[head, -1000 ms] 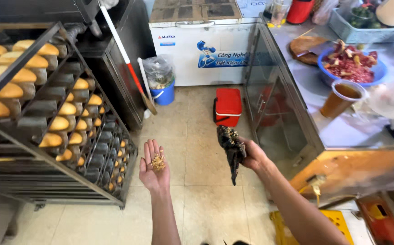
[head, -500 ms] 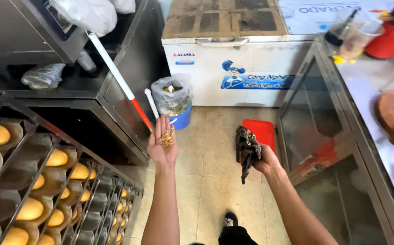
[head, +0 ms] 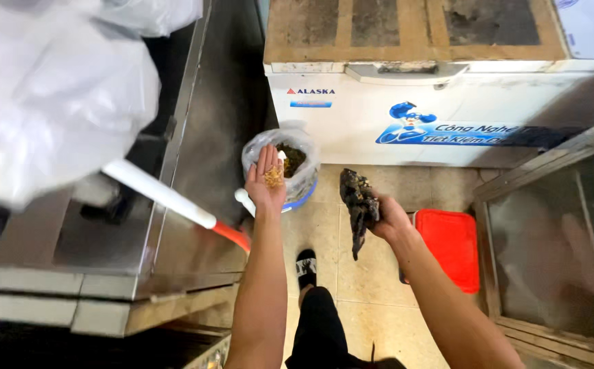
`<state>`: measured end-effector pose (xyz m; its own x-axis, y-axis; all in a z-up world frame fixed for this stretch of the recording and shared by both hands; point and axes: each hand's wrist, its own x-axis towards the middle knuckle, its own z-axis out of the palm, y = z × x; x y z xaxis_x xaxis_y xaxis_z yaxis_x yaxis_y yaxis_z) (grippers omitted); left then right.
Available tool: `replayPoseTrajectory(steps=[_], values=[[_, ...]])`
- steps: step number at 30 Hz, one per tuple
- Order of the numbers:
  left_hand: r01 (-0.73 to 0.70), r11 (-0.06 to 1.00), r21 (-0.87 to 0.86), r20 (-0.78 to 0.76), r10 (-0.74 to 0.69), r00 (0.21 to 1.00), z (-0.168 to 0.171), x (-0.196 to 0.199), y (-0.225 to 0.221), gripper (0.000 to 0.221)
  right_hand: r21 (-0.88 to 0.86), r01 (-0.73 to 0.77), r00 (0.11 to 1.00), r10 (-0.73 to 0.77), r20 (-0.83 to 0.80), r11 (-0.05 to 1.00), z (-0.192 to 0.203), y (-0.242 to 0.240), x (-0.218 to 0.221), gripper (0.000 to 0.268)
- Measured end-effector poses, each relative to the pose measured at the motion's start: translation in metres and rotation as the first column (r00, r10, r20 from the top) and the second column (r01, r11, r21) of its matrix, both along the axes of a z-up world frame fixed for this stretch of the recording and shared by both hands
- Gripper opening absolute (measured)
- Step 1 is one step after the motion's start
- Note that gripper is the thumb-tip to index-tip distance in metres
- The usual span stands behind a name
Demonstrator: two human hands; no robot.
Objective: The person wipes down a stainless steel food preparation counter with a cloth, discards food debris into a trash bin, and moves a pot and bucket of liquid to a different spot.
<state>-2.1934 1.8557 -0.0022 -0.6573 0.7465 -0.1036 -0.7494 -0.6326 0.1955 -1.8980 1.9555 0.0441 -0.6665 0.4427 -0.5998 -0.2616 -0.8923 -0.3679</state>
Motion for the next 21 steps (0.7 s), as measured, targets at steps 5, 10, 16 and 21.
replayPoseTrajectory(steps=[5,10,16,21], values=[[0.062,0.776,-0.628,-0.117,-0.174,0.978,-0.103,-0.111,0.095,0.075,-0.058,0.031,0.991,-0.023,0.131,0.998,-0.077,0.059,-0.135,0.028],[0.028,0.396,-0.918,-0.082,-0.258,0.963,-0.154,-0.157,0.126,0.087,0.067,0.158,0.969,-0.168,0.183,0.985,-0.128,0.086,-0.237,0.041],[0.327,0.596,-0.733,0.058,-0.425,0.904,-0.099,-0.104,0.131,0.087,0.821,-0.019,0.734,-0.550,0.399,0.570,-0.184,0.084,-0.335,0.039],[-0.140,0.344,-0.929,-0.302,-0.483,0.822,-0.062,-0.131,0.115,0.092,0.205,0.293,0.920,-0.334,0.207,0.934,-0.185,0.106,-0.344,0.043]])
